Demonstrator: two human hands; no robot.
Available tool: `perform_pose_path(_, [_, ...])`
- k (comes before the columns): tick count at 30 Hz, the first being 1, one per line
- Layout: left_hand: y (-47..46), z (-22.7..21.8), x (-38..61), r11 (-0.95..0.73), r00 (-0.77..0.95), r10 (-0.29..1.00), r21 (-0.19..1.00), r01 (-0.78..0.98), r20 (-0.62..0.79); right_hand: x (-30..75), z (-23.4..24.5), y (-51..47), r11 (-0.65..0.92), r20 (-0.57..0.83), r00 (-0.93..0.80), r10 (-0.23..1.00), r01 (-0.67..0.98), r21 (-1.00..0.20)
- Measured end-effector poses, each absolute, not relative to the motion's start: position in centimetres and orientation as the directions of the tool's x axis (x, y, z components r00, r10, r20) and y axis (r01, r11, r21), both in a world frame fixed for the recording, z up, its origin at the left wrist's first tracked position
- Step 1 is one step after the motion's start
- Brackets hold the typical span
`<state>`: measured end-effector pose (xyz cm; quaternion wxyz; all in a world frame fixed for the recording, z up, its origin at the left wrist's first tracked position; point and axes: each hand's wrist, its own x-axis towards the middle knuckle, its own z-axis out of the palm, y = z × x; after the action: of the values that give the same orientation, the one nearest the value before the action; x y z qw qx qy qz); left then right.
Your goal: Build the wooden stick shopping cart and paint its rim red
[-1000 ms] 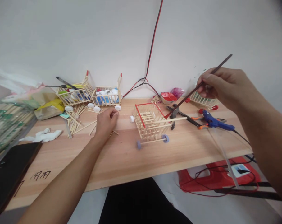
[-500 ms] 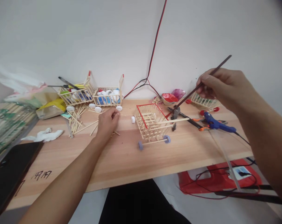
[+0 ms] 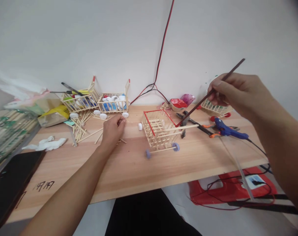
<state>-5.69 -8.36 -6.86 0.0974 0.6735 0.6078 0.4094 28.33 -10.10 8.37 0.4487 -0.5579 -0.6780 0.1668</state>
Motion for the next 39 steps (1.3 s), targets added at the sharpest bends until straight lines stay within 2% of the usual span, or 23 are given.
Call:
perform_pose_path(6, [-8.4, -6.8, -5.7, -0.243, -0.067, 0.903, 0.634, 0.734, 0.424, 29.6, 7.5, -10.0, 0.342, 0.462, 0.099, 0.881, 0.541, -0.768])
perform_pose_path(12, [-8.9, -6.3, -5.5, -0.217, -0.069, 0.918, 0.639, 0.738, 0.391, 31.8, 5.7, -12.0, 0.346, 0.406, 0.199, 0.892, 0.278, -0.896])
perform_pose_path(16, [-9.0, -6.1, -5.5, -0.177, -0.086, 0.936, 0.667, 0.724, 0.342, 32.3, 4.0, -13.2, 0.353, 0.394, 0.23, 0.89, 0.198, -0.914])
perform_pose_path(22, [-8.8, -6.0, -5.6, -0.147, -0.102, 0.944, 0.675, 0.723, 0.313, 31.7, 3.1, -13.5, 0.393, 0.472, 0.152, 0.869, 0.368, -0.842])
perform_pose_path(30, [-8.7, -6.6, -6.0, -0.12, -0.102, 0.954, 0.668, 0.734, 0.283, 32.0, 3.1, -13.7, 0.38, 0.5, 0.089, 0.861, 0.541, -0.751])
perform_pose_path(39, [-8.7, -7.1, -6.5, -0.062, -0.12, 0.968, 0.674, 0.736, 0.22, 32.0, 3.3, -14.6, 0.359, 0.495, 0.13, 0.859, 0.536, -0.764])
